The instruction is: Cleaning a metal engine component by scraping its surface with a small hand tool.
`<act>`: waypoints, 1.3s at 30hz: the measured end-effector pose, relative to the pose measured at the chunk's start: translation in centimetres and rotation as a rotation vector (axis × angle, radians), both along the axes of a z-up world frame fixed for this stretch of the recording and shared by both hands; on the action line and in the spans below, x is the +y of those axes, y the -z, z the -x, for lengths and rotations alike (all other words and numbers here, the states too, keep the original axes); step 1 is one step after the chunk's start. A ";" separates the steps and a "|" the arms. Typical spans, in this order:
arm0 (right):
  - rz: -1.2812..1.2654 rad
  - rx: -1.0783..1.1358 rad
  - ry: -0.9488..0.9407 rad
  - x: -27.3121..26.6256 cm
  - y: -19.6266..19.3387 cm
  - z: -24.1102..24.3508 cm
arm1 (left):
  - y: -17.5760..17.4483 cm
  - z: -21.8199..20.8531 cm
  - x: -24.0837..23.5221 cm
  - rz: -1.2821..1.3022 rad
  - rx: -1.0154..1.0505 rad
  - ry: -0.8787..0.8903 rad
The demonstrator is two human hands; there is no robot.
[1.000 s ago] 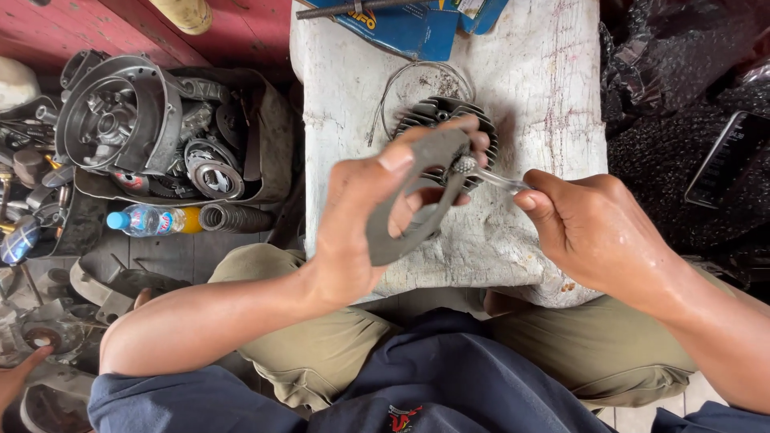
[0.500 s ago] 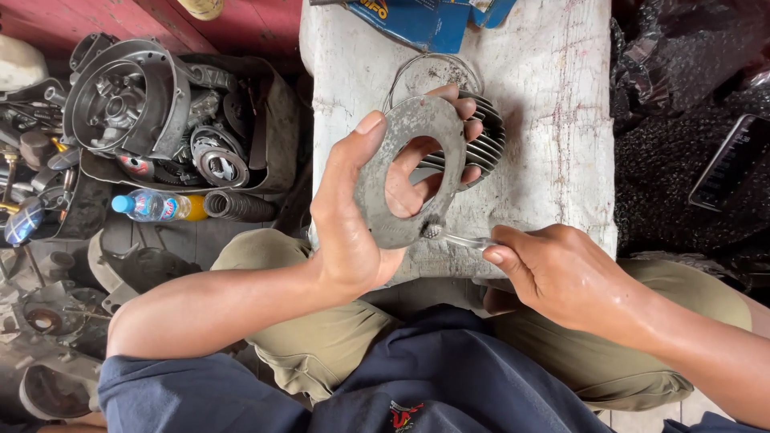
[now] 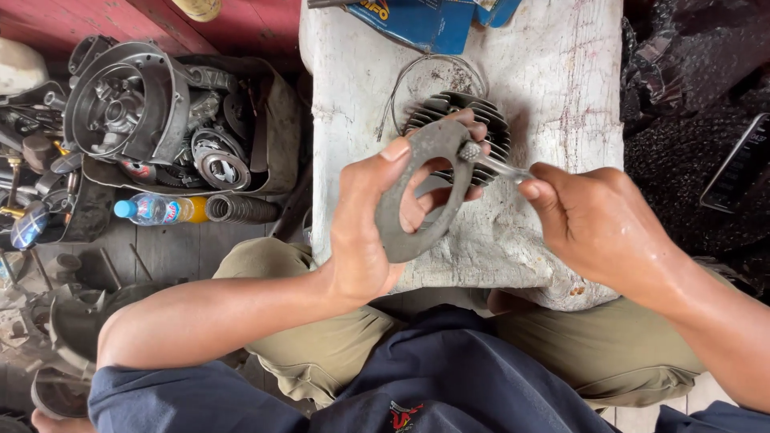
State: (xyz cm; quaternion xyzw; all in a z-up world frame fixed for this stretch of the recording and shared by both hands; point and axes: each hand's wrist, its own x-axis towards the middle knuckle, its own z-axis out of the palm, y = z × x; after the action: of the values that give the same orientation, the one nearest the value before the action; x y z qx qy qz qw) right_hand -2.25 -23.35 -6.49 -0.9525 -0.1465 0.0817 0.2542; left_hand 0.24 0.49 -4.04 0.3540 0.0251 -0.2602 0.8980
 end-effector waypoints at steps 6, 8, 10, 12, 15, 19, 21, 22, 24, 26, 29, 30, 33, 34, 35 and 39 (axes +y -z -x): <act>0.033 0.219 0.012 1.1 0.1 1.0 | -0.2 -0.4 0.4 0.123 -0.006 -0.059; 0.036 0.256 -0.004 1.6 0.5 2.0 | -0.7 -0.6 0.7 0.131 0.015 -0.077; 0.039 0.291 -0.023 2.0 1.0 3.0 | -1.3 -0.6 0.8 0.138 0.033 -0.097; 0.033 0.206 -0.166 2.3 1.7 4.2 | -1.8 -0.3 0.8 0.122 0.061 -0.095; 0.013 0.200 -0.182 2.7 1.7 4.3 | -0.8 0.3 0.6 0.026 -0.080 -0.113; 0.008 0.172 -0.189 2.5 2.6 4.1 | 0.4 0.3 0.0 -0.018 -0.103 -0.165; -0.037 0.187 -0.211 2.5 2.6 4.0 | 1.6 0.3 -0.5 0.015 -0.245 -0.152; -0.040 0.185 -0.223 2.7 2.6 4.3 | 1.5 0.5 -0.6 0.010 -0.248 -0.163; -0.020 0.125 -0.221 3.0 2.5 4.7 | 1.3 0.9 -0.9 0.015 -0.030 -0.061; 0.019 0.119 -0.212 2.8 2.2 4.3 | 1.4 0.7 -0.9 -0.034 -0.062 -0.092; 0.098 0.068 -0.196 2.4 2.4 4.0 | 1.6 0.7 -0.9 -0.091 -0.121 -0.092; 0.142 0.020 -0.190 2.2 2.5 3.9 | 1.6 0.6 -1.0 -0.095 -0.154 -0.063; 0.114 -0.159 -0.191 1.7 1.7 3.2 | 1.7 0.7 -1.1 -0.001 -0.023 0.110; 0.114 -0.159 -0.189 1.4 1.3 2.6 | 1.6 0.9 -1.4 -0.001 -0.023 0.112; 0.145 -0.220 -0.160 1.1 0.8 2.0 | 1.5 1.0 -1.6 -0.011 0.078 0.158; 0.065 -0.138 -0.019 0.6 0.2 1.5 | 0.4 0.7 -1.8 -0.058 0.136 0.157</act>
State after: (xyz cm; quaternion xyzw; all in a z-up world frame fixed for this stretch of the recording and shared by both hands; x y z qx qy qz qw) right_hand -3.78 -22.75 -6.64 -0.9623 -0.1697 0.0229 0.2115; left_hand -0.50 -1.28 -4.43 0.3623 0.0659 -0.3523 0.8604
